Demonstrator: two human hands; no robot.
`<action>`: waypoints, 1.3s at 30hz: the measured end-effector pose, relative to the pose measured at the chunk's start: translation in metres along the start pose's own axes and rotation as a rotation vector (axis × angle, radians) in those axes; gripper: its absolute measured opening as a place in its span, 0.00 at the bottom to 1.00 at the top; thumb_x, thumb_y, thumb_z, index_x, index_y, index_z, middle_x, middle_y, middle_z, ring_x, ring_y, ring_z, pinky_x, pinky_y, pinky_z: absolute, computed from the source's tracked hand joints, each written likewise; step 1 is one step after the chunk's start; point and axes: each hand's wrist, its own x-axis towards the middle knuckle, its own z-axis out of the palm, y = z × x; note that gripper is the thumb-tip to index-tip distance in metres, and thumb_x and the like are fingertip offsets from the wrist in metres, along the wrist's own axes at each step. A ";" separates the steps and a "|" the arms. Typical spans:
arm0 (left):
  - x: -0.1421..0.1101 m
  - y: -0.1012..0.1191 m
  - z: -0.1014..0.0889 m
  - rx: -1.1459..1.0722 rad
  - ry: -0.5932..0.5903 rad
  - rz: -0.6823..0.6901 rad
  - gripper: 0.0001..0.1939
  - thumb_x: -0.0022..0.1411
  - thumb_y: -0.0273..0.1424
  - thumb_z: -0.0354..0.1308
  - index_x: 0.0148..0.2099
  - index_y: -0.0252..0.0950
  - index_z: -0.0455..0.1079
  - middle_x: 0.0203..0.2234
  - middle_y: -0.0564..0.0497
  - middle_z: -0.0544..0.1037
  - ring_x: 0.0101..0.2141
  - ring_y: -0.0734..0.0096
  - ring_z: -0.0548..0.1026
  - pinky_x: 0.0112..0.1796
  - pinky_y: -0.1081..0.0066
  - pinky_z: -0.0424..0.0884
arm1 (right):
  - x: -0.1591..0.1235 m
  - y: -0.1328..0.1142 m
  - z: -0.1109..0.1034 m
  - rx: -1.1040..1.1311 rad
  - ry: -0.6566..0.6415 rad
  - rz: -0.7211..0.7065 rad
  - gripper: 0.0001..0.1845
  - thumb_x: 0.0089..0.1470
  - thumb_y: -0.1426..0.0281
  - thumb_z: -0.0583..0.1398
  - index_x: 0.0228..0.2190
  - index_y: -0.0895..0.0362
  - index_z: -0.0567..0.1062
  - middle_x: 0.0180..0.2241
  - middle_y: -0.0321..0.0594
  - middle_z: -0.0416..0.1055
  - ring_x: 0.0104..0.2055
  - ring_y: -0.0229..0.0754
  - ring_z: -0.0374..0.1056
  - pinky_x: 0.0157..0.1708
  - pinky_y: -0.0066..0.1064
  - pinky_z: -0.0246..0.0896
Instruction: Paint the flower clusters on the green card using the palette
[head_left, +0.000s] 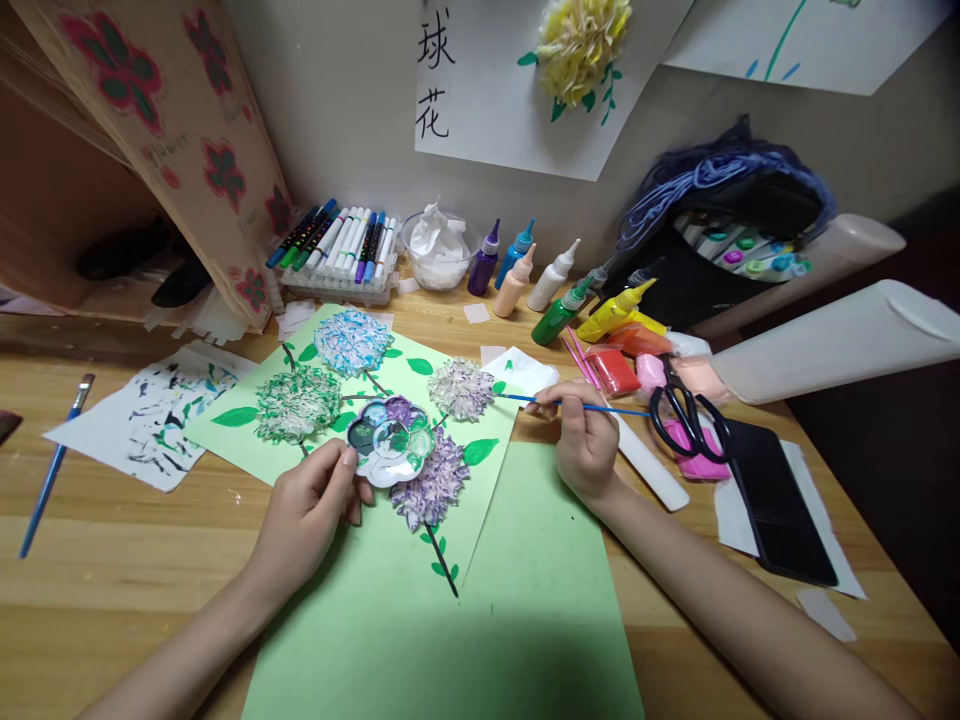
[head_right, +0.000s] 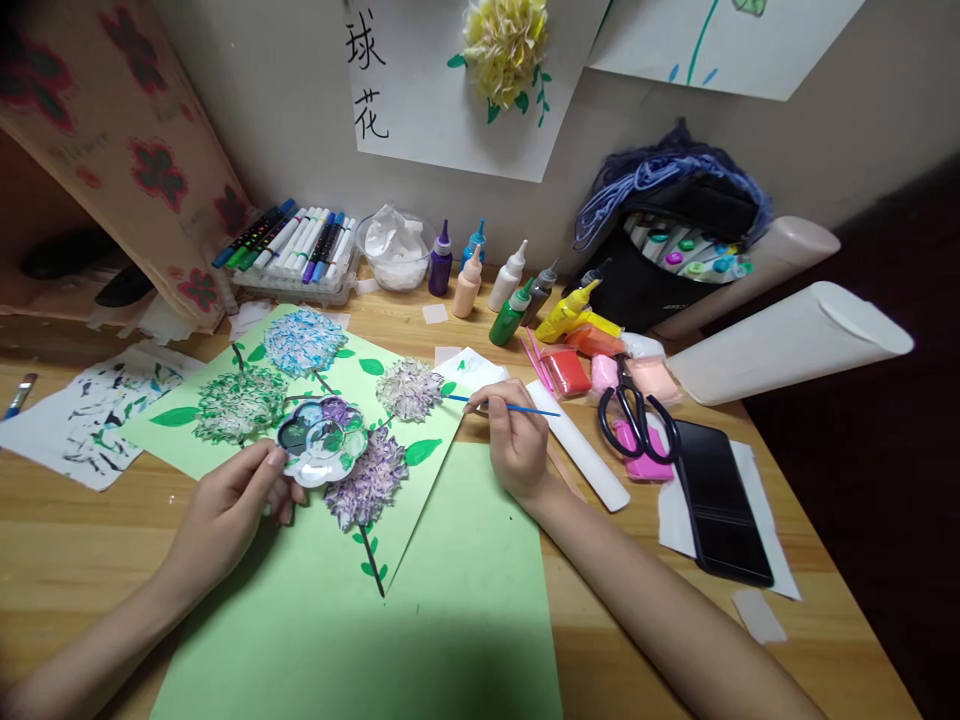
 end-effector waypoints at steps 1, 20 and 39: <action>0.000 0.000 0.000 -0.002 -0.001 0.000 0.18 0.67 0.40 0.45 0.26 0.39 0.60 0.17 0.58 0.71 0.20 0.74 0.69 0.27 0.72 0.64 | 0.000 0.000 0.000 -0.010 0.006 0.006 0.15 0.63 0.69 0.50 0.31 0.54 0.74 0.28 0.37 0.72 0.32 0.40 0.68 0.33 0.34 0.62; 0.000 -0.001 0.001 0.007 -0.001 0.013 0.18 0.68 0.40 0.45 0.26 0.39 0.59 0.17 0.57 0.71 0.20 0.74 0.69 0.27 0.71 0.63 | 0.000 -0.004 -0.002 -0.077 0.058 -0.122 0.15 0.63 0.70 0.49 0.29 0.53 0.73 0.24 0.36 0.72 0.29 0.41 0.66 0.33 0.36 0.60; -0.002 0.002 0.003 -0.043 -0.009 0.027 0.17 0.68 0.38 0.45 0.27 0.38 0.58 0.18 0.58 0.72 0.18 0.78 0.67 0.25 0.74 0.63 | -0.018 -0.022 0.004 0.116 -0.133 -0.195 0.14 0.63 0.67 0.48 0.40 0.52 0.72 0.34 0.39 0.76 0.38 0.45 0.71 0.36 0.40 0.65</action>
